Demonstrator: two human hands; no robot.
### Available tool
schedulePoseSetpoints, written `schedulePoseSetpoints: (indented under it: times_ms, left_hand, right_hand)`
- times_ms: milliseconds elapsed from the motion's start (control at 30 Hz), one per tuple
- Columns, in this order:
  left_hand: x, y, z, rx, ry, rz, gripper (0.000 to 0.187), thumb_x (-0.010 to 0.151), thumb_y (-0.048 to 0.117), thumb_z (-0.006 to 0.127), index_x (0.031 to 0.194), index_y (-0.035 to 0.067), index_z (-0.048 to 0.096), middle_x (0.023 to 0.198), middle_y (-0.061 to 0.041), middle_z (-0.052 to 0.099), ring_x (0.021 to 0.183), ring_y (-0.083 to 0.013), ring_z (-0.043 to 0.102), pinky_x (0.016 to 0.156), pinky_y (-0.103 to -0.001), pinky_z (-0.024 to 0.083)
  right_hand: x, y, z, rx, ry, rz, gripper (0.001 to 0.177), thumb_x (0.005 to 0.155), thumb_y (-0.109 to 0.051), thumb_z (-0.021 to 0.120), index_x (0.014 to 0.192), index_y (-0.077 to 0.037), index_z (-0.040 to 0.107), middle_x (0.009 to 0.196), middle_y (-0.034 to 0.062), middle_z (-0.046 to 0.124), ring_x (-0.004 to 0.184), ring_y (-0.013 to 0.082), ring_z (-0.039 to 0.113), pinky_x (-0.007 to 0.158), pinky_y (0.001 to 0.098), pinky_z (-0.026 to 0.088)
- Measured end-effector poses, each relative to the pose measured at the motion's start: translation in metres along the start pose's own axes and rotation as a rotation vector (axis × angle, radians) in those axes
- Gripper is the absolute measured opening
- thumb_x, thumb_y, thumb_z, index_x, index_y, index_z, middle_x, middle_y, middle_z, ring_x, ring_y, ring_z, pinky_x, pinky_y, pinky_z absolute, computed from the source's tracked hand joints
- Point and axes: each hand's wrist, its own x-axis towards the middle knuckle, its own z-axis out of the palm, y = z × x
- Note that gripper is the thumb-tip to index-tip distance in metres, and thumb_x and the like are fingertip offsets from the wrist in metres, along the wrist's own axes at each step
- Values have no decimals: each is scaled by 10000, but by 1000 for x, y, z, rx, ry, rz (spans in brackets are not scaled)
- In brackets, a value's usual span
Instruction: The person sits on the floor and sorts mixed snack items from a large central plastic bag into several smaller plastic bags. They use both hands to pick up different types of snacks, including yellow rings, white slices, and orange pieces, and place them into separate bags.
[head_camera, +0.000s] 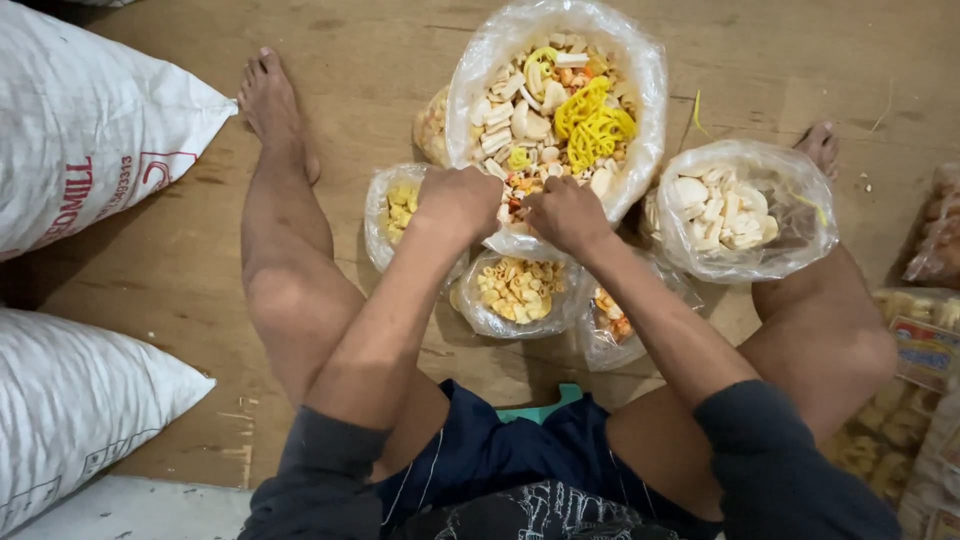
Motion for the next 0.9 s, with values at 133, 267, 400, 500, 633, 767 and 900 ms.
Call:
schedulePoseSetpoints:
  times_ms: [133, 267, 400, 500, 633, 767, 900]
  left_hand:
    - [0, 5, -2, -6, -2, 14, 294, 897, 308, 760, 1112, 107, 780, 1098, -198, 759, 1125, -446, 701, 931, -645, 506]
    - [5, 7, 5, -25, 0, -16, 273, 886, 291, 777, 1092, 112, 787, 1098, -196, 763, 1121, -441, 705, 913, -632, 523]
    - [2, 9, 1, -2, 21, -14, 201, 919, 193, 713, 1082, 104, 790, 1112, -178, 764, 1142, -439, 697, 940, -645, 495]
    - [6, 18, -2, -12, 84, -30, 190, 946, 160, 634, 1020, 153, 810, 1093, -159, 776, 1114, -444, 710, 943, -619, 492]
    - [-38, 45, -9, 1, 72, -56, 222, 950, 117, 598, 1035, 114, 803, 1068, -147, 781, 1107, -428, 716, 939, -641, 466]
    - [-103, 107, -63, 72, -45, 68, 274, 906, 76, 550, 993, 120, 805, 982, -126, 772, 997, -403, 736, 750, -622, 513]
    - [-199, 194, -77, 80, 155, 167, 261, 934, 163, 498, 1008, 103, 740, 953, -222, 693, 798, -430, 573, 598, -552, 351]
  right_hand:
    - [7, 5, 36, -33, 63, -22, 195, 870, -335, 689, 1034, -292, 787, 930, 63, 678, 925, 309, 710, 742, 467, 612]
    - [6, 7, 44, -52, 140, -28, 147, 886, -291, 653, 985, -284, 761, 898, 58, 663, 879, 302, 719, 682, 447, 613]
    - [5, -1, 4, 10, 57, 61, 155, 918, -301, 639, 938, -203, 758, 908, 72, 662, 907, 310, 722, 704, 450, 621]
    - [2, -13, -50, 89, -13, 164, 155, 896, -339, 654, 930, -204, 724, 915, 64, 653, 927, 318, 717, 709, 486, 619]
    - [-6, -8, -89, 138, -116, 247, 196, 881, -371, 634, 896, -198, 724, 939, 79, 680, 953, 351, 715, 749, 557, 603]
    - [-14, 13, -98, 171, -173, 331, 240, 917, -335, 562, 946, -160, 725, 962, 124, 690, 990, 385, 712, 777, 598, 591]
    - [-23, -3, -122, 176, -202, 328, 222, 1031, -200, 455, 941, -77, 617, 857, 95, 662, 709, 257, 619, 586, 419, 533]
